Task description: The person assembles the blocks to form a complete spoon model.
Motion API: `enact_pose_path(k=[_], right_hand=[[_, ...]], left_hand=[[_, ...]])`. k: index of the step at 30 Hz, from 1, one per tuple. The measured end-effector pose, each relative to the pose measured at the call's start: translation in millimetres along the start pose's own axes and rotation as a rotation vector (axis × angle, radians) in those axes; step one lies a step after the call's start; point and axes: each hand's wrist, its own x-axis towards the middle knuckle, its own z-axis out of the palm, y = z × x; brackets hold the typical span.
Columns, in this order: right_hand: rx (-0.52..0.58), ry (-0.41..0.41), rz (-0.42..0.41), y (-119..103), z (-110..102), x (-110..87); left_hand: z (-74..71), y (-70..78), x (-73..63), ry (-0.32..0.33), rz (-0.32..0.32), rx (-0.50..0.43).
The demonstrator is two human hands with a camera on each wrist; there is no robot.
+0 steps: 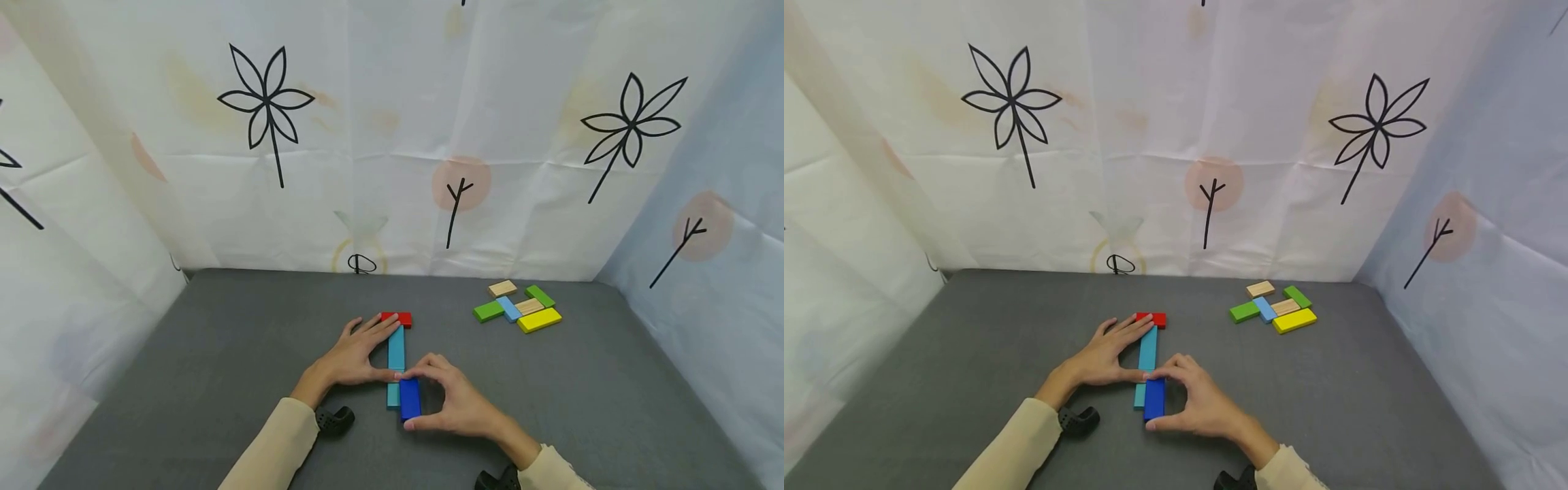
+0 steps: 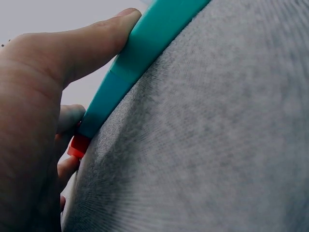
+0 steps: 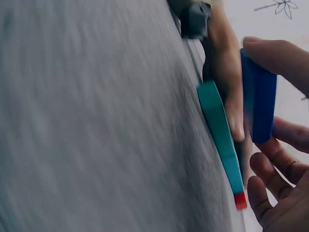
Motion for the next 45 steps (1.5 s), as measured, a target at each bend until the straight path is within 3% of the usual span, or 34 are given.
enact_pose_path(k=[6,13,25,33,45], right_hand=[[0.001,-0.071,-0.017,-1.2,11.8,-1.5],[0.025,-0.098,0.002,-2.6,18.1,-3.0],[-0.12,-0.119,-0.095,-6.3,25.1,-4.2],[-0.138,-0.121,-0.084,-7.0,26.4,-4.8],[-0.247,-0.119,-0.078,-8.8,26.9,-6.0]], left_hand=[[0.1,0.4,0.1,0.018,0.004,0.001],[1.2,1.0,-0.2,0.023,0.005,0.002],[2.8,-0.2,-1.7,0.026,0.017,-0.006],[2.3,0.3,-1.2,0.023,0.021,-0.016],[2.2,0.1,-1.2,0.017,0.018,-0.029]])
